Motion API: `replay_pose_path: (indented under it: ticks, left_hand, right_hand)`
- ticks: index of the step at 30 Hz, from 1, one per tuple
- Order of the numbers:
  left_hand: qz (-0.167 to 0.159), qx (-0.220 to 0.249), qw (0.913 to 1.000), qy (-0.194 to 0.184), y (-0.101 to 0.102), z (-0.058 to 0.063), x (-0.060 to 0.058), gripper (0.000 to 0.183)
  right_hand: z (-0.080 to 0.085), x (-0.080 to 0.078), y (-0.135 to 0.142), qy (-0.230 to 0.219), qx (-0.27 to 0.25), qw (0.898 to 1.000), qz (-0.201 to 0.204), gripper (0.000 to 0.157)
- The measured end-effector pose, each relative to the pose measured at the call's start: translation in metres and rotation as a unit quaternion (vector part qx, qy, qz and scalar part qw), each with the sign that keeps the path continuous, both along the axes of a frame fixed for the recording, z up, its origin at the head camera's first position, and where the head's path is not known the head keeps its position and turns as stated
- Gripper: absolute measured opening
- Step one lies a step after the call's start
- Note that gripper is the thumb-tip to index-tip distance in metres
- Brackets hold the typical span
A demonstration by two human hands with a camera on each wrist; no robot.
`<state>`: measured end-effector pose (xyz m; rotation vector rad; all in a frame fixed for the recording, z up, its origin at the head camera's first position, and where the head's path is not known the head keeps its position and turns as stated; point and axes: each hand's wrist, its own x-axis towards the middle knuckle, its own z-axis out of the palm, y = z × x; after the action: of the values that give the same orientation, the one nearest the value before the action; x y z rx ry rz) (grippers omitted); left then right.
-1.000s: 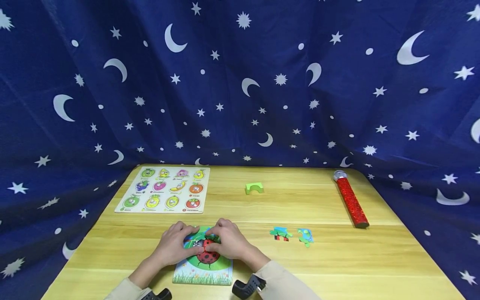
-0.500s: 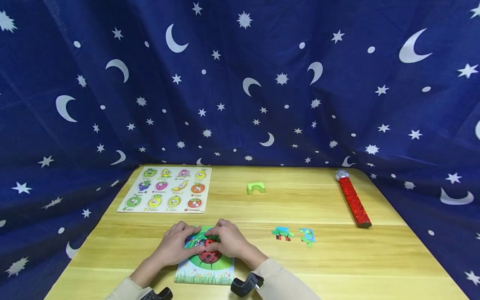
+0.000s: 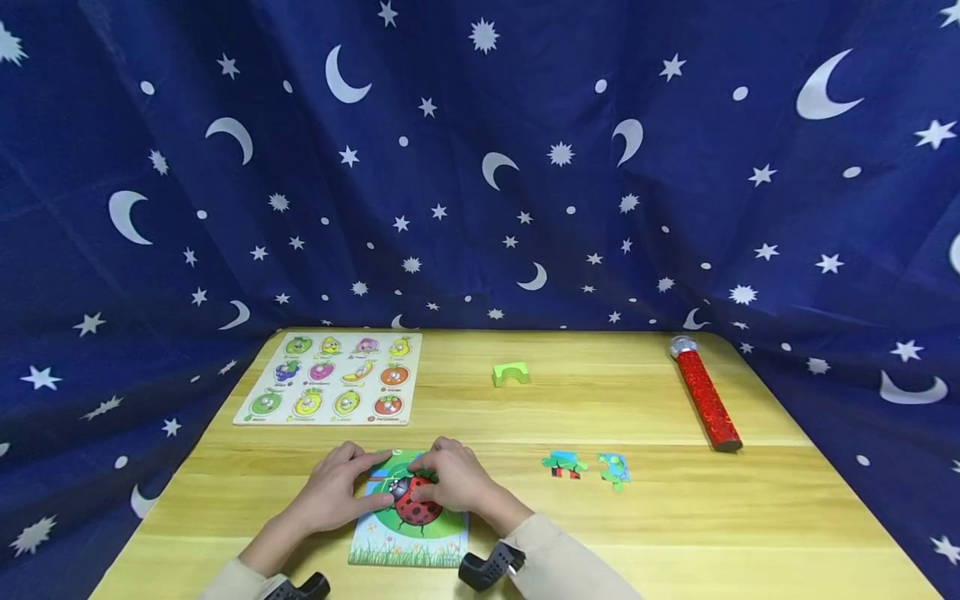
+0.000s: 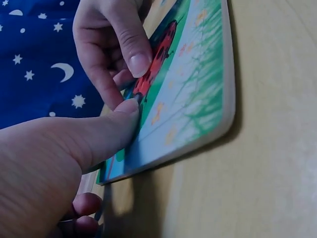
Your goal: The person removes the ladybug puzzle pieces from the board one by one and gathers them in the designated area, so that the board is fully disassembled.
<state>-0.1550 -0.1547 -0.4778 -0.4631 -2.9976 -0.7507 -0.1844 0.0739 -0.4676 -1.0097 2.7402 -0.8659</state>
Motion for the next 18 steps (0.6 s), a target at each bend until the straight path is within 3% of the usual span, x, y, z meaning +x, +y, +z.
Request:
replay_pose_path:
  ticks: [18]
  left_hand:
    - [0.018,0.014,0.9997,0.001,-0.002,-0.003,0.001,0.067]
  right_hand:
    - [0.002,0.003,-0.014,0.014,-0.020,0.998,-0.052,0.031]
